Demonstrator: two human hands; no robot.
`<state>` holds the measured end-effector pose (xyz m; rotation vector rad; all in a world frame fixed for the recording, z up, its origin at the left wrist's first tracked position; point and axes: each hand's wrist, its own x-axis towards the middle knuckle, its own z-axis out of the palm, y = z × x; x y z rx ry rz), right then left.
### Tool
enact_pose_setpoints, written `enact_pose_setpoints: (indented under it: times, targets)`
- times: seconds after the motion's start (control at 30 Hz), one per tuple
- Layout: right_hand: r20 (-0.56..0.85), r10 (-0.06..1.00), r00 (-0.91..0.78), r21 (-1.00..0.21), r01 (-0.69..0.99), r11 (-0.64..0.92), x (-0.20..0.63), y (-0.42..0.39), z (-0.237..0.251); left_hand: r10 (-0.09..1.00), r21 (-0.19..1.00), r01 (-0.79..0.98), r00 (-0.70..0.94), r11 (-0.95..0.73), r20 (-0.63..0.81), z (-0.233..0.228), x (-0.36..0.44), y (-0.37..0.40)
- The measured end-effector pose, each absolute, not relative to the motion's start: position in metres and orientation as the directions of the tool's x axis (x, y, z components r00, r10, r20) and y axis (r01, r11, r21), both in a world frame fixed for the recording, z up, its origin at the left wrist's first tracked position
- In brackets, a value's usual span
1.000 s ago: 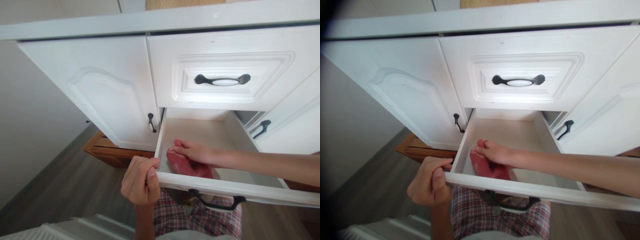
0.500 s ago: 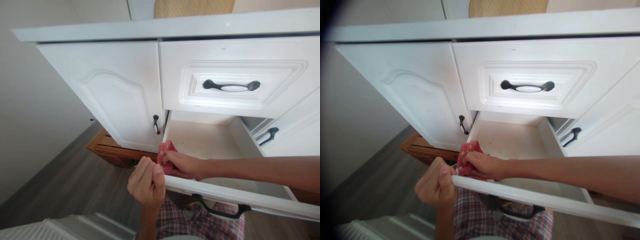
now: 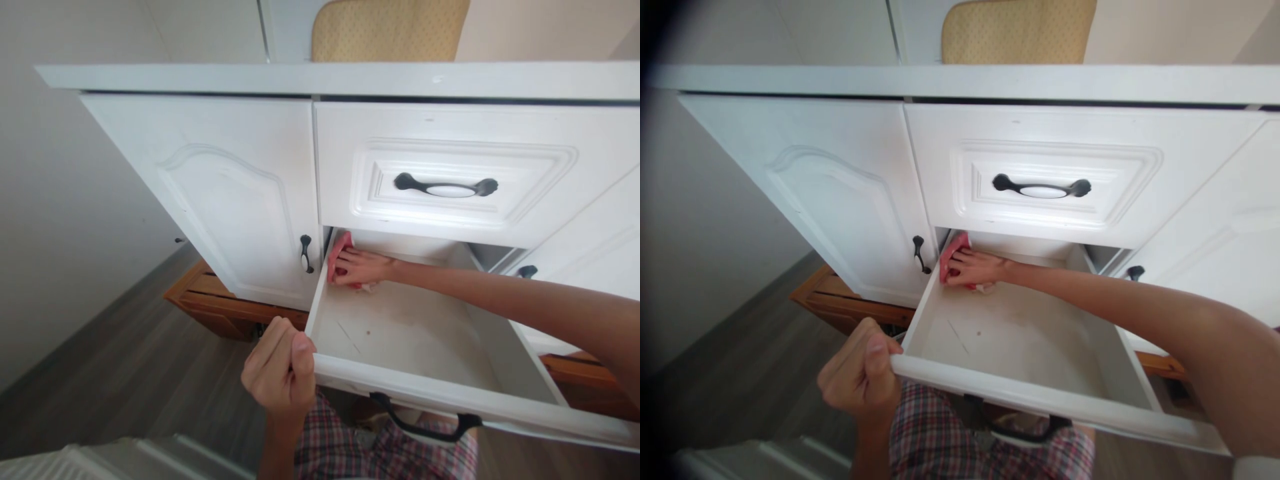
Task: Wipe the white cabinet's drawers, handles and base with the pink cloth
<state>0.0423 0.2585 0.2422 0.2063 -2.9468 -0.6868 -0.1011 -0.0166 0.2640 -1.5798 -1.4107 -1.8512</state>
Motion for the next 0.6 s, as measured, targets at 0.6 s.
enact_pose_setpoints:
  times: [0.6]
  targets:
    - [-0.026,0.308,-0.951,0.165,0.3,0.94,0.13,0.3,0.258,0.304,0.455,0.773,-0.348,-0.442,0.887,0.267,-0.099,-0.015]
